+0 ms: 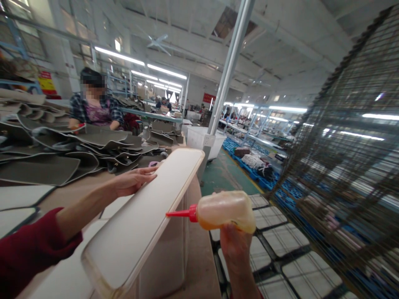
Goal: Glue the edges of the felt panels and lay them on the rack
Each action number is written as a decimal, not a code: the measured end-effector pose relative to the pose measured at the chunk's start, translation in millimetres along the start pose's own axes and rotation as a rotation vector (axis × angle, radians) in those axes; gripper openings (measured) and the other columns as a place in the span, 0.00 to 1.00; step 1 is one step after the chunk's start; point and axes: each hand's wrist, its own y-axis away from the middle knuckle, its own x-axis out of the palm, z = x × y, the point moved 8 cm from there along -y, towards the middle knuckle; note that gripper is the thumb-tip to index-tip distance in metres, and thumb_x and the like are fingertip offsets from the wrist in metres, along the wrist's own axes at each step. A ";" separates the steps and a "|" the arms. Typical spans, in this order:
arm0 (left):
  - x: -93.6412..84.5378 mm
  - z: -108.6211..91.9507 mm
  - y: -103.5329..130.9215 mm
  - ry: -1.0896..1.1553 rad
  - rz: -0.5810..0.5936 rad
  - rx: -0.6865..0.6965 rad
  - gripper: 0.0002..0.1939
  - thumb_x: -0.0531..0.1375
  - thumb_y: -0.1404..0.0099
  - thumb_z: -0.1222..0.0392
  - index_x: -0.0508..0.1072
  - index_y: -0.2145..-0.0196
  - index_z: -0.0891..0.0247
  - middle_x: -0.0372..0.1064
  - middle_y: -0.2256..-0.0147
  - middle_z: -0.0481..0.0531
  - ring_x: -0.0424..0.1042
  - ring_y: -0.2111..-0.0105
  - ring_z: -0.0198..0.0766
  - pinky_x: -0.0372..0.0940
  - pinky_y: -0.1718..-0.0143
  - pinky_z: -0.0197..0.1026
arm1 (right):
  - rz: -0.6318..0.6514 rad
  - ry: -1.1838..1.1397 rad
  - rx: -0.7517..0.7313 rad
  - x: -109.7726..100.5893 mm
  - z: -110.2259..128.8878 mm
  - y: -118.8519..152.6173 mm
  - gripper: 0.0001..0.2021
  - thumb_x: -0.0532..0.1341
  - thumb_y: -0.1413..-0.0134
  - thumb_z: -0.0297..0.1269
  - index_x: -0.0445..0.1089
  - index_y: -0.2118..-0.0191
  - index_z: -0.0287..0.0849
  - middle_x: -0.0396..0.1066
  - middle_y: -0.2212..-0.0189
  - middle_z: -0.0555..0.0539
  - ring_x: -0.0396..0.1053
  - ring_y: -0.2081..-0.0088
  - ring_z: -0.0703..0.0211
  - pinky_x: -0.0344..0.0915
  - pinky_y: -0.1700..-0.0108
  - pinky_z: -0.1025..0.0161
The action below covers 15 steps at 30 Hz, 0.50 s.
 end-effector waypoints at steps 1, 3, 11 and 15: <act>0.5 -1.2 -1.3 -0.004 0.004 0.005 0.34 0.69 0.49 0.70 0.70 0.44 0.65 0.80 0.65 0.56 0.78 0.74 0.41 0.74 0.73 0.38 | 0.004 0.004 0.004 -0.3 -0.2 0.5 0.31 0.70 0.57 0.47 0.68 0.45 0.45 0.74 0.51 0.36 0.72 0.49 0.35 0.64 0.46 0.33; 1.8 -3.1 -4.4 -0.010 0.020 0.013 0.32 0.70 0.49 0.70 0.71 0.45 0.64 0.80 0.64 0.56 0.78 0.74 0.40 0.74 0.73 0.37 | 0.023 0.003 0.005 -1.5 -0.9 1.0 0.30 0.69 0.56 0.46 0.68 0.45 0.45 0.75 0.51 0.36 0.72 0.49 0.37 0.64 0.45 0.34; 5.6 -10.9 -12.6 -0.009 0.018 0.020 0.31 0.70 0.50 0.71 0.72 0.47 0.65 0.79 0.66 0.57 0.78 0.74 0.40 0.74 0.75 0.37 | 0.060 -0.032 0.007 -4.3 -0.6 4.4 0.26 0.68 0.53 0.43 0.69 0.46 0.47 0.77 0.54 0.39 0.74 0.51 0.41 0.70 0.48 0.41; 8.0 -16.0 -16.1 -0.020 0.034 0.028 0.30 0.70 0.49 0.70 0.72 0.47 0.65 0.79 0.67 0.56 0.78 0.75 0.40 0.73 0.76 0.37 | 0.032 0.013 0.041 -8.5 -4.6 7.8 0.28 0.68 0.54 0.42 0.68 0.45 0.45 0.76 0.53 0.38 0.72 0.49 0.41 0.68 0.46 0.41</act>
